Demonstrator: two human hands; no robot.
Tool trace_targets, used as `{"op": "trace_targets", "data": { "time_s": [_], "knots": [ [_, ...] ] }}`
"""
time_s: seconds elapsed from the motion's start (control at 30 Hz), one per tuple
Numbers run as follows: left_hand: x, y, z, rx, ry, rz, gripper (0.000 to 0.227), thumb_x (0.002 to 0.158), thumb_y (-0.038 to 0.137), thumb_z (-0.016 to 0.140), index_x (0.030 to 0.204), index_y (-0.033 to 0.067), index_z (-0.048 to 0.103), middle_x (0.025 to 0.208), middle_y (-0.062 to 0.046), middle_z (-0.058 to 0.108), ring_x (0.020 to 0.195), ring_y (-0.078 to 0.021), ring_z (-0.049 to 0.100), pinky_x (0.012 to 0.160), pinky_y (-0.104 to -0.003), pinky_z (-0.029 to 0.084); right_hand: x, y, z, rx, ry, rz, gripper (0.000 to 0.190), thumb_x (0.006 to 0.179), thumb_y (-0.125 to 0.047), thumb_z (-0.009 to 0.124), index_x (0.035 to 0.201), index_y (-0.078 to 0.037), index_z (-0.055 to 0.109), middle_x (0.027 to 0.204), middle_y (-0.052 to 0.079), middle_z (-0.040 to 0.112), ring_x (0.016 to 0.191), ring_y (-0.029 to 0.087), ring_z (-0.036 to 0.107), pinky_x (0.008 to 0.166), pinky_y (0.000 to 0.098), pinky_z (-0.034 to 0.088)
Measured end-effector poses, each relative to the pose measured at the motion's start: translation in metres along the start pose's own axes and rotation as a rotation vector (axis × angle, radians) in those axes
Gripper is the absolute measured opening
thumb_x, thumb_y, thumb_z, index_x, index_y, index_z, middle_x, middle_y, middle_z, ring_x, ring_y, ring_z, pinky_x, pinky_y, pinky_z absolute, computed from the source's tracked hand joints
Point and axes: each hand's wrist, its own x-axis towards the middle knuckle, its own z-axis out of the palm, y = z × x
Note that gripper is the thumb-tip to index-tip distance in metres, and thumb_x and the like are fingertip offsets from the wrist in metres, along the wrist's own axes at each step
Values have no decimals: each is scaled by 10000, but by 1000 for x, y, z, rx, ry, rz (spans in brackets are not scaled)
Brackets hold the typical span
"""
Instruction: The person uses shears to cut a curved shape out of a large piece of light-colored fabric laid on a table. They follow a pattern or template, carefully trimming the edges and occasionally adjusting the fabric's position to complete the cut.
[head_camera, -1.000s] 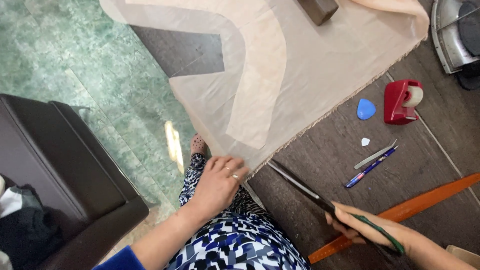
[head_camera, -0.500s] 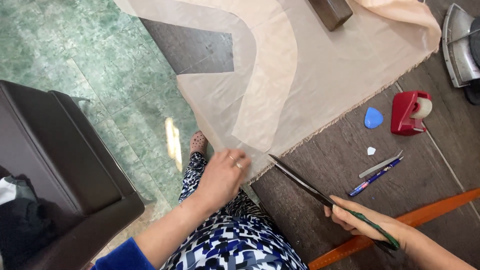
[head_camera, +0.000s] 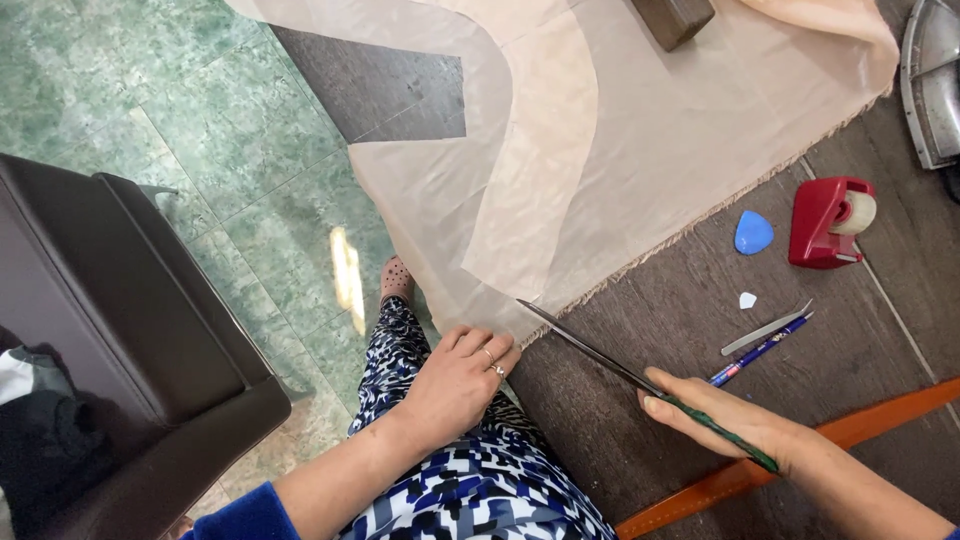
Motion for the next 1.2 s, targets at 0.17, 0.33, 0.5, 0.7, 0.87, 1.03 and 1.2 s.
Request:
{"op": "trace_targets", "data": {
  "time_s": [0.17,0.33,0.5,0.7,0.87,1.03,1.2],
  "knots": [
    [0,0,2,6,-15,-6,434,831,115,578,1255,26,591,1199,-69,559,1016,-277,493,889,-410,380,-4,-9,-16,17,-67,121,758,866,-613,396,1464,-156,307,1494,-26,422,1402,107,370,1175,260,209],
    [1,0,5,11,-48,2,417,817,119,593,1222,20,616,1226,-66,548,1029,-279,487,921,-421,374,-6,-27,-31,-17,-108,137,739,871,-614,401,1468,-187,316,1517,12,386,1417,130,358,1179,263,221],
    [2,0,5,26,-50,0,396,841,124,586,1223,25,620,1187,-50,558,987,-269,485,883,-412,375,-14,-47,-37,17,-108,206,757,846,-632,404,1477,-224,305,1533,-30,367,1439,104,325,1196,263,195],
    [2,1,1,14,-35,1,388,841,108,587,1216,17,621,1167,-50,565,999,-271,484,902,-414,372,-12,-45,-34,10,-111,219,739,857,-610,419,1481,-233,293,1563,-68,300,1458,90,263,1208,255,142],
    [1,0,6,11,-31,-5,395,826,121,602,1207,20,624,1179,-49,564,1019,-272,488,902,-412,373,-12,-46,-35,2,-115,219,757,851,-627,407,1481,-224,288,1552,-57,329,1445,97,302,1200,254,169],
    [2,0,4,11,-26,-1,376,823,131,608,1183,30,644,1184,-40,559,1023,-262,485,897,-404,373,-9,-44,-34,36,-61,20,467,875,-502,442,1211,-203,569,1201,-118,741,1105,23,656,938,204,462],
    [2,0,3,6,-8,-4,370,849,124,596,1203,23,631,1171,-46,567,1038,-263,490,905,-398,373,-8,-41,-35,-43,-63,98,687,861,-573,425,1436,-199,377,1370,-55,606,1293,97,527,1097,239,359]
  ]
}}
